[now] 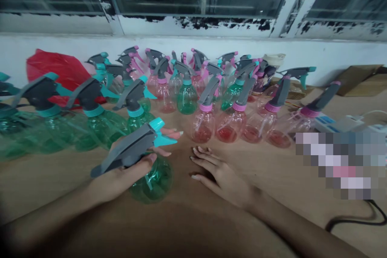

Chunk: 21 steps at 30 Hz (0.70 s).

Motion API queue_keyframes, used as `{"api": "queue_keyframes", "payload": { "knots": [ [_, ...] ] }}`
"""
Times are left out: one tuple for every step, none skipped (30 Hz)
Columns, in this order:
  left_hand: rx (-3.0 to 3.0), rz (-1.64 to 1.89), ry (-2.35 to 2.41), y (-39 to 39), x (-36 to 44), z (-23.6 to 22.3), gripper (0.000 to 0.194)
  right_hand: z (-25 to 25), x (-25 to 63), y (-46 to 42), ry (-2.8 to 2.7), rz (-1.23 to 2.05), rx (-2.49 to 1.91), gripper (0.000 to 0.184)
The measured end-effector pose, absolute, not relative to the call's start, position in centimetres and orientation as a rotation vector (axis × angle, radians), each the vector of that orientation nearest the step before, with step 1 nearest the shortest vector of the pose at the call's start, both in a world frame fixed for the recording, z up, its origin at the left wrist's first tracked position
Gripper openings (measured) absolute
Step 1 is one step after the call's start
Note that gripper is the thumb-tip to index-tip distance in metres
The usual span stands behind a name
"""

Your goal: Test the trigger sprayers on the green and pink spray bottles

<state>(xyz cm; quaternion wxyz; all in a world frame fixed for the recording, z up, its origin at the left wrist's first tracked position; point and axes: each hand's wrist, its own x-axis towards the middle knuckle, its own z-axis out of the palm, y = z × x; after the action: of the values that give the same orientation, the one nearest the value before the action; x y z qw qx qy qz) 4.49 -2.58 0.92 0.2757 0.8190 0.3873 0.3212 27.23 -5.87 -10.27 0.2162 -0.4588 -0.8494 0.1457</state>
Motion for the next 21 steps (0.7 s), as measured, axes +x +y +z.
{"api": "queue_keyframes", "payload": {
  "knots": [
    [2.166,0.864,1.018,-2.57,4.48,0.9,0.006,-10.25,27.22,-5.89,-2.349,0.405,-1.275,0.046],
    [2.123,0.868,0.994,-2.55,4.44,0.86,0.005,-10.23,27.2,-5.9,-2.344,0.406,-1.279,0.046],
    [2.088,0.878,0.971,-2.54,4.38,0.8,0.004,-10.21,27.18,-5.92,-2.34,0.408,-1.283,0.047],
    [2.071,0.888,0.959,-2.52,4.31,0.74,0.005,-10.18,27.16,-5.93,-2.34,0.412,-1.287,0.047],
    [2.061,0.899,0.948,-2.5,4.25,0.67,0.007,-10.16,27.15,-5.94,-2.341,0.416,-1.291,0.047],
    [2.054,0.913,0.933,-2.48,4.19,0.62,0.009,-10.14,27.14,-5.95,-2.342,0.419,-1.295,0.047],
    [2.045,0.923,0.917,-2.46,4.16,0.58,0.01,-10.14,27.14,-5.95,-2.341,0.423,-1.295,0.047],
    [2.035,0.934,0.897,-2.44,4.15,0.55,0.012,-10.15,27.14,-5.95,-2.34,0.427,-1.292,0.047],
    [2.026,0.939,0.877,-2.41,4.16,0.53,0.012,-10.17,27.15,-5.95,-2.339,0.429,-1.29,0.047],
    [2.021,0.939,0.859,-2.38,4.18,0.52,0.012,-10.21,27.16,-5.96,-2.337,0.43,-1.29,0.047],
    [2.023,0.936,0.852,-2.36,4.2,0.52,0.012,-10.25,27.18,-5.96,-2.336,0.429,-1.291,0.047],
    [2.032,0.927,0.861,-2.33,4.2,0.53,0.012,-10.29,27.19,-5.96,-2.335,0.427,-1.293,0.047],
    [2.047,0.919,0.872,-2.31,4.2,0.55,0.012,-10.33,27.21,-5.97,-2.334,0.425,-1.294,0.047],
    [2.063,0.909,0.883,-2.3,4.18,0.58,0.011,-10.36,27.22,-5.97,-2.335,0.423,-1.294,0.047],
    [2.076,0.901,0.889,-2.29,4.15,0.6,0.011,-10.39,27.22,-5.98,-2.336,0.421,-1.293,0.046],
    [2.088,0.9,0.892,-2.28,4.12,0.63,0.011,-10.4,27.22,-5.98,-2.339,0.419,-1.292,0.046],
    [2.096,0.899,0.89,-2.27,4.09,0.65,0.011,-10.41,27.22,-5.98,-2.34,0.416,-1.291,0.046],
    [2.103,0.903,0.885,-2.26,4.07,0.66,0.011,-10.41,27.22,-5.98,-2.34,0.412,-1.288,0.046],
    [2.106,0.907,0.885,-2.25,4.06,0.67,0.012,-10.41,27.21,-5.98,-2.337,0.409,-1.283,0.046],
    [2.111,0.913,0.888,-2.24,4.06,0.69,0.012,-10.41,27.21,-5.97,-2.333,0.405,-1.275,0.046],
    [2.115,0.919,0.89,-2.24,4.07,0.72,0.012,-10.41,27.21,-5.98,-2.332,0.4,-1.268,0.046]
  ]
}}
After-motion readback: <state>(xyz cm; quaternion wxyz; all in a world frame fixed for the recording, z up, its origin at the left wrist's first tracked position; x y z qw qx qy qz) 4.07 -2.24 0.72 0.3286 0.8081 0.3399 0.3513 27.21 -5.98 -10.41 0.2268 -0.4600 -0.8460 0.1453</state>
